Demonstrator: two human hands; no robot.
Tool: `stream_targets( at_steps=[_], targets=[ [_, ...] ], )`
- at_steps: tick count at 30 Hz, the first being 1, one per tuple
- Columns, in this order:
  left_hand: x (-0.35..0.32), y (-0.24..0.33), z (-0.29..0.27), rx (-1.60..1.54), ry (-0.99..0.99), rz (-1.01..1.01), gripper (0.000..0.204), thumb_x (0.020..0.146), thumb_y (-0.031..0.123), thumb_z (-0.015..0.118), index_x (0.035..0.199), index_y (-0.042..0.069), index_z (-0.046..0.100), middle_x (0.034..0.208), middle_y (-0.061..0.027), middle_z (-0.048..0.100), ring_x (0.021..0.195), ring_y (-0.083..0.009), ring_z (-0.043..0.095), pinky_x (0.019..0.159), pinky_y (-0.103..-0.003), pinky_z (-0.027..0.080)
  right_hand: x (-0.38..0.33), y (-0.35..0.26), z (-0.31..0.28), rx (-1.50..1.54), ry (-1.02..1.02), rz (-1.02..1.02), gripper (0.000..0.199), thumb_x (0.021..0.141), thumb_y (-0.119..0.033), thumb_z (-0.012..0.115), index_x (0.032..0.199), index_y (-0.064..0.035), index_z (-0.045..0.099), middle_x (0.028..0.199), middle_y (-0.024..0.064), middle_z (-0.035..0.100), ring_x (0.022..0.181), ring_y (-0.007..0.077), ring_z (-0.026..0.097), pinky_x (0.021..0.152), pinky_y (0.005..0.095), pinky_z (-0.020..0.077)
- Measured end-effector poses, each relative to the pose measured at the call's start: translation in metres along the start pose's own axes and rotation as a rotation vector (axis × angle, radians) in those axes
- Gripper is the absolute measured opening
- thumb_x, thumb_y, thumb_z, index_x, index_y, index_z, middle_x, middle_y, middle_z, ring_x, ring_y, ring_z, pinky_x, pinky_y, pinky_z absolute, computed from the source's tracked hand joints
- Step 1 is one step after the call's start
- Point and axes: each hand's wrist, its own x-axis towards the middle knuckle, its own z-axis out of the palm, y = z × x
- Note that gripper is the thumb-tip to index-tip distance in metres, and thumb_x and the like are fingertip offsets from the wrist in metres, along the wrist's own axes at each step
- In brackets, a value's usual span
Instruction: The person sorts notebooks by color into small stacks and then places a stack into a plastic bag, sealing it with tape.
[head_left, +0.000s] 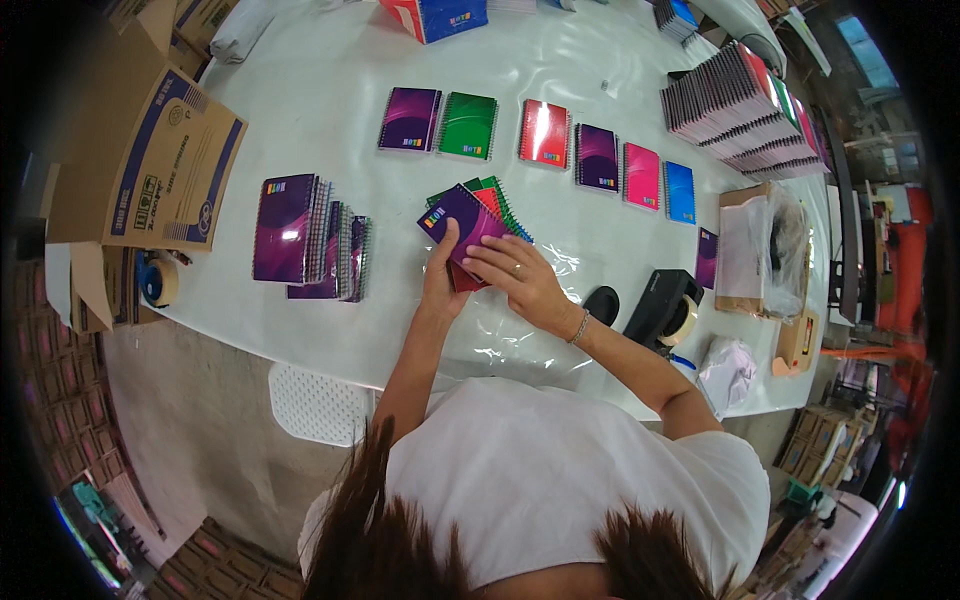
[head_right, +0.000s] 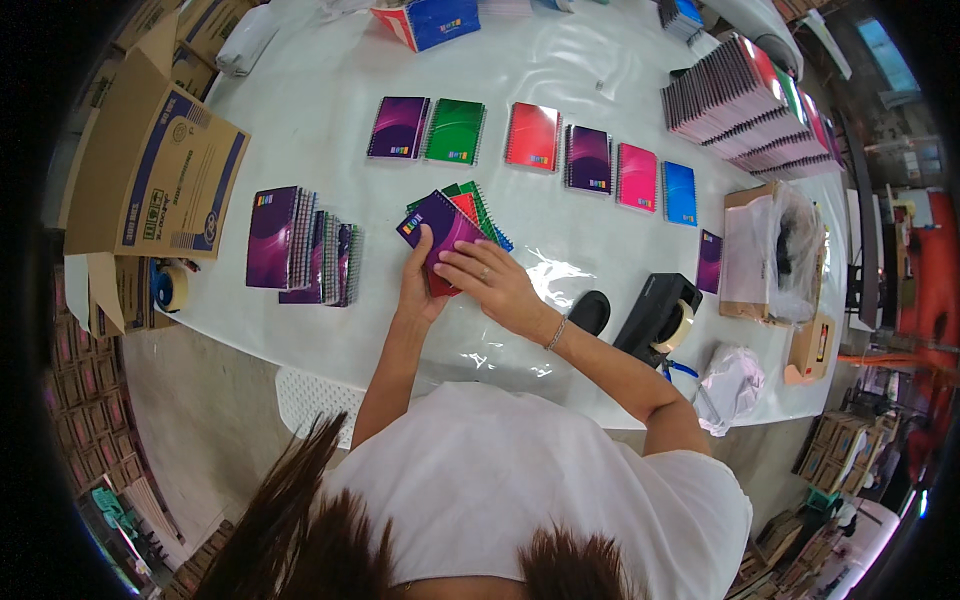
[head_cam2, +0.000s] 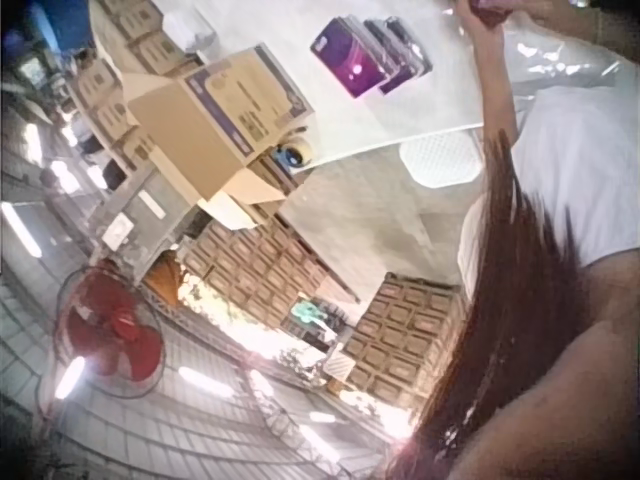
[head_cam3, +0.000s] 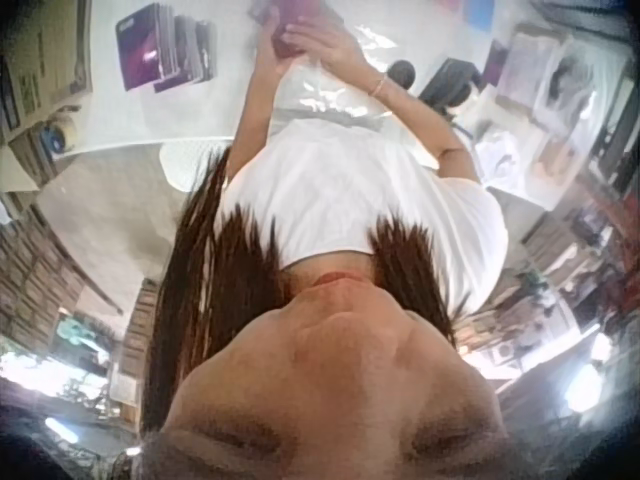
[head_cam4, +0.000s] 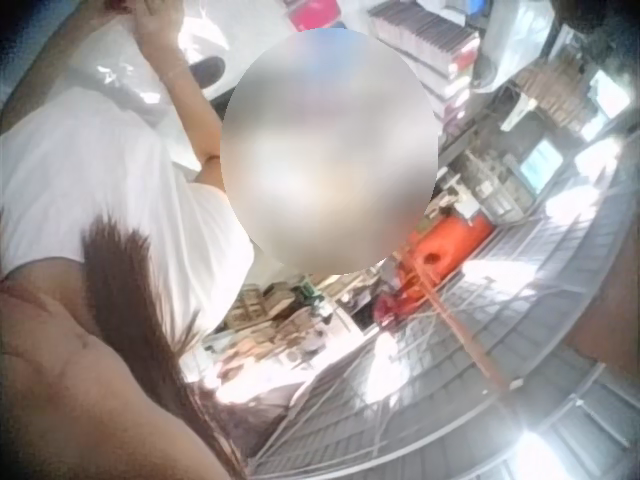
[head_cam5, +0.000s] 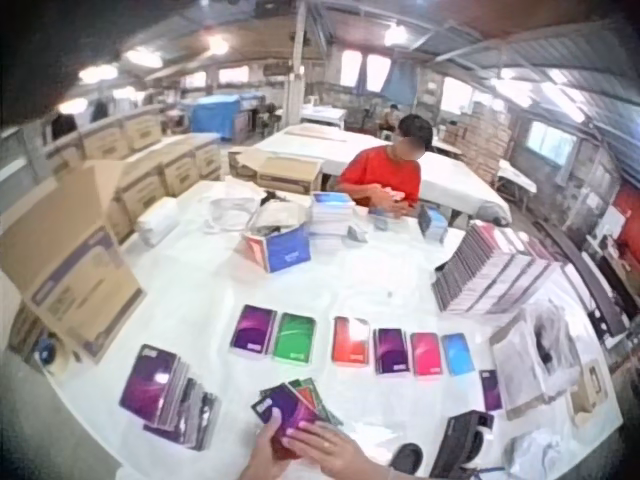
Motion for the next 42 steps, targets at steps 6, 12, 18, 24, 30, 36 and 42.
stream_targets(
  at_steps=[6, 12, 18, 24, 30, 36, 42],
  targets=[
    [-0.015, 0.019, 0.007, -0.227, -0.021, -0.075, 0.107, 0.084, 0.082, 0.047, 0.148, -0.002, 0.035, 0.147, -0.0156, 0.048, 0.134, -0.0276, 0.048, 0.113, -0.046, 0.039, 0.032, 0.029, -0.026, 0.374, 0.317, 0.228, 0.028, 0.084, 0.015, 0.052, 0.1, -0.004, 0.065, 0.111, 0.0101, 0.061, 0.126, 0.0327, 0.056, 0.121, 0.0534, 0.0229],
    [-0.022, 0.022, -0.015, -0.124, -0.08, -0.173, 0.081, 0.092, 0.06, 0.059, 0.138, -0.005, 0.047, 0.13, -0.0164, 0.06, 0.118, -0.0261, 0.062, 0.102, -0.04, 0.05, 0.055, 0.049, -0.051, 0.906, -0.187, 0.29, 0.022, 0.092, 0.012, 0.051, 0.098, -0.0047, 0.064, 0.126, 0.0111, 0.062, 0.141, 0.029, 0.043, 0.116, 0.0407, 0.0322],
    [-0.024, 0.013, -0.002, -0.033, 0.011, -0.339, 0.036, 0.089, 0.015, 0.071, 0.118, -0.004, 0.061, 0.108, -0.0136, 0.07, 0.095, -0.0221, 0.071, 0.086, -0.035, 0.06, 0.045, 0.127, -0.042, 0.549, 0.08, 0.518, 0.028, 0.089, 0.012, 0.052, 0.105, -0.0042, 0.068, 0.122, 0.0116, 0.063, 0.119, 0.029, 0.057, 0.106, 0.0379, 0.0422],
    [-0.031, 0.004, -0.008, -0.113, 0.091, -0.32, 0.026, 0.085, 0.006, 0.068, 0.108, -0.004, 0.066, 0.1, -0.0138, 0.071, 0.088, -0.0236, 0.072, 0.08, -0.037, 0.062, -0.001, 0.23, -0.066, -0.164, 0.228, 0.614, 0.028, 0.084, -0.002, 0.065, 0.11, -0.0083, 0.069, 0.11, 0.0176, 0.064, 0.104, 0.032, 0.061, 0.091, 0.0414, 0.0495],
    [-0.034, 0.0, -0.016, -0.1, 0.101, -0.308, 0.025, 0.084, 0.005, 0.067, 0.108, -0.004, 0.066, 0.1, -0.0135, 0.071, 0.087, -0.0238, 0.072, 0.078, -0.038, 0.062, -0.075, 0.293, -0.102, -0.791, 0.319, 0.881, 0.034, 0.075, -0.012, 0.076, 0.108, -0.0101, 0.069, 0.108, 0.0199, 0.066, 0.104, 0.0393, 0.061, 0.09, 0.0469, 0.0494],
    [-0.031, 0.001, -0.01, -0.122, 0.095, -0.291, 0.027, 0.084, 0.005, 0.067, 0.108, -0.004, 0.065, 0.099, -0.0134, 0.071, 0.088, -0.0242, 0.072, 0.081, -0.038, 0.061, -0.073, 0.291, -0.103, -0.511, 0.293, 0.753, 0.027, 0.073, -0.008, 0.075, 0.1, -0.0059, 0.071, 0.107, 0.0227, 0.064, 0.097, 0.0417, 0.061, 0.087, 0.0501, 0.0491],
    [-0.026, -0.003, -0.008, -0.115, 0.111, -0.287, 0.027, 0.083, 0.004, 0.067, 0.108, -0.004, 0.065, 0.1, -0.0139, 0.07, 0.088, -0.0246, 0.071, 0.082, -0.038, 0.061, 0.037, 0.225, -0.017, -0.309, 0.228, 0.478, 0.032, 0.072, 0.002, 0.073, 0.102, -0.0091, 0.071, 0.107, 0.0202, 0.062, 0.101, 0.0388, 0.058, 0.086, 0.0472, 0.0497]
  ],
)
